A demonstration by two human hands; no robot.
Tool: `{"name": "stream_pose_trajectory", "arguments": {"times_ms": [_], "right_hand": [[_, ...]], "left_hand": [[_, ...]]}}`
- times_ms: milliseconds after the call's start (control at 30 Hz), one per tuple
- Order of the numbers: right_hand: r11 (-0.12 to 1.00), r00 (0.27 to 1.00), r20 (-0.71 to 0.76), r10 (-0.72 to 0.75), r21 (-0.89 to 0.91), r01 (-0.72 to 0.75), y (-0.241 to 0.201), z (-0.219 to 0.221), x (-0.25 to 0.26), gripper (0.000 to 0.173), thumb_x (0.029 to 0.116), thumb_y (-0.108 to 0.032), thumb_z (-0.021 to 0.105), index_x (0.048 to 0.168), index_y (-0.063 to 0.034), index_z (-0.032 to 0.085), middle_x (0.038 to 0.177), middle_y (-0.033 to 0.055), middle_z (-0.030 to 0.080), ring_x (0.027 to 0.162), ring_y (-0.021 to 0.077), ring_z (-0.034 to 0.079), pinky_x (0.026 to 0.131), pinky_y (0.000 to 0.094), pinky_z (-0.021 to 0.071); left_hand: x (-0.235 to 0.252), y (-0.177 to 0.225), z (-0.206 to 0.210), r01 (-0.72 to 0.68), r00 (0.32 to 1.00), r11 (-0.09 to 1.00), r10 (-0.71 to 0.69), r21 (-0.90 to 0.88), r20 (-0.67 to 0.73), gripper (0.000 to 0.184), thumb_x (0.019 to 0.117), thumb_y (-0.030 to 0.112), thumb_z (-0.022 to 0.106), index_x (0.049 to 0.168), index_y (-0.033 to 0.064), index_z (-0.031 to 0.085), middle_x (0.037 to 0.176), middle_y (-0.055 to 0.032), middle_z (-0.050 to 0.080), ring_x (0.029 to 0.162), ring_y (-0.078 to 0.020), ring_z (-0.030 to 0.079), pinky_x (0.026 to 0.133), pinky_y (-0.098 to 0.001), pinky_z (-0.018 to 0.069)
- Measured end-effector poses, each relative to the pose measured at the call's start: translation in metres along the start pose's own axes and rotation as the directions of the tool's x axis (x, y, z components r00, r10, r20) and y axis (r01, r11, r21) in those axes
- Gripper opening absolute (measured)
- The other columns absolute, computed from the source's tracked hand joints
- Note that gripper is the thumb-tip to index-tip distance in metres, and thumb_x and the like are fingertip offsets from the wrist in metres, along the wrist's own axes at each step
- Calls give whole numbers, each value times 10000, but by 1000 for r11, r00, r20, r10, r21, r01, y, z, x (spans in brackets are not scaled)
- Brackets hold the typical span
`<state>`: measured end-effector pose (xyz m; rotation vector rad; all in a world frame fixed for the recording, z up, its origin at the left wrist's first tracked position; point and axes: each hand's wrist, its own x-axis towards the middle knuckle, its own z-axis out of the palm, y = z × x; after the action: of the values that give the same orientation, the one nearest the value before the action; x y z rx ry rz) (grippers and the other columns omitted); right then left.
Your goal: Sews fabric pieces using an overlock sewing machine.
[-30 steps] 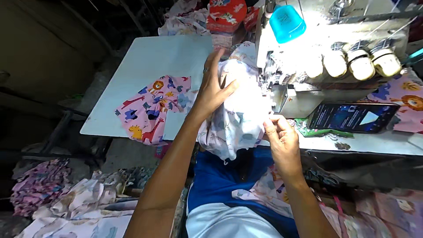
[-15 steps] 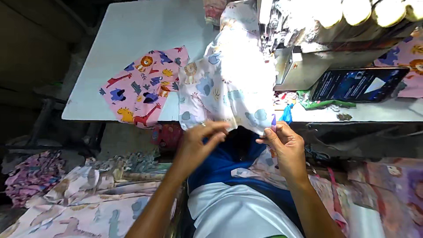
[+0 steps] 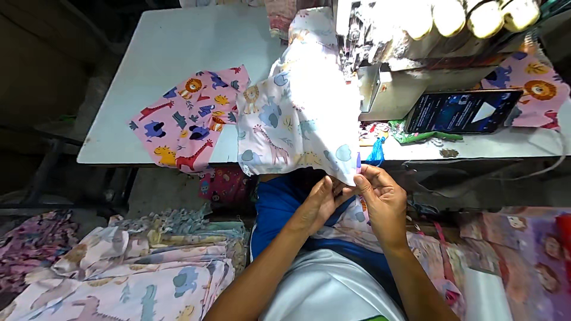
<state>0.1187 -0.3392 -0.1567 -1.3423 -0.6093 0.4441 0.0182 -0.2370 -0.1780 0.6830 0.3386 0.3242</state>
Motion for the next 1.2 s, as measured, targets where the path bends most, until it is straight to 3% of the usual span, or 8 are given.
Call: {"name": "stream_pose_trajectory", "arguments": {"times_ms": [67, 200, 433, 767, 900, 1033, 1100, 1200], "right_hand": [[998, 1000, 21, 16, 52, -17, 0, 0, 0, 256, 969, 27, 621, 1224, 34, 618, 933, 53, 740, 756, 127, 739, 729, 279, 650], [999, 996, 79, -37, 27, 35, 1, -2, 1, 200, 988, 14, 598, 1184, -3, 629, 1001, 52, 724, 829, 135, 740, 784, 296, 648], [992, 998, 20, -52, -112, 54, 6, 1, 8, 191, 880, -31, 759, 1065, -29, 713, 938, 26, 736, 787, 71, 711, 741, 227, 617], [977, 999, 43, -27, -209, 36, 10, -1, 12, 380, 947, -58, 689, 1315, -20, 602, 907, 14, 741, 764, 69, 727, 727, 229, 622], [986, 987, 107, 117, 107, -129, 1, -3, 10, 190, 939, 28, 666, 1129, 26, 662, 868, 83, 754, 738, 158, 752, 738, 308, 652], [822, 951, 253, 177, 493, -284, -15, -9, 7, 72, 898, -25, 741, 967, -39, 728, 911, 77, 742, 812, 149, 736, 810, 324, 634], [788, 953, 248, 172, 547, -284, -22, -5, 8, 75, 904, 26, 713, 954, -28, 699, 870, 92, 752, 744, 149, 748, 740, 301, 645], [918, 975, 199, 94, 361, -162, -19, 0, 5, 188, 914, 61, 675, 1094, 19, 646, 894, 67, 724, 731, 143, 726, 700, 295, 645]], "left_hand": [[4, 5, 4, 9, 1000, 986, -8, -166, 5, 714, 787, 545, 816, 1284, 104, 557, 1135, -50, 689, 1061, -160, 679, 1017, -339, 528], [8, 12, 22, -105, 968, 974, 53, -202, -246, 226, 1064, 233, 536, 1229, 95, 606, 1079, -99, 710, 935, -181, 717, 865, -332, 596], [5, 11, 24, -148, 933, 977, 87, -151, -348, 208, 1059, 142, 544, 1233, 51, 613, 1103, -122, 714, 1005, -214, 720, 939, -361, 585], [7, 10, 23, -134, 932, 977, 68, -167, -356, 225, 1076, 187, 513, 1231, 53, 604, 1102, -124, 704, 997, -210, 716, 933, -351, 581], [10, 5, 17, -78, 970, 974, 24, -215, -243, 265, 1043, 273, 577, 1221, 78, 597, 1054, -97, 694, 939, -175, 701, 884, -319, 581], [8, 16, 12, -121, 990, 959, 99, -256, -98, 572, 763, 422, 877, 1207, 140, 652, 1114, -65, 733, 1029, -187, 717, 927, -359, 588], [1, 34, 20, -277, 945, 946, 237, -167, -225, 429, 837, 349, 831, 1170, 135, 664, 1077, -62, 743, 1007, -182, 726, 918, -370, 597], [-17, 59, 27, -444, 734, 812, 573, 379, -365, 253, 985, 131, 637, 1231, 75, 621, 1021, -23, 734, 935, -123, 719, 872, -326, 607]]}}
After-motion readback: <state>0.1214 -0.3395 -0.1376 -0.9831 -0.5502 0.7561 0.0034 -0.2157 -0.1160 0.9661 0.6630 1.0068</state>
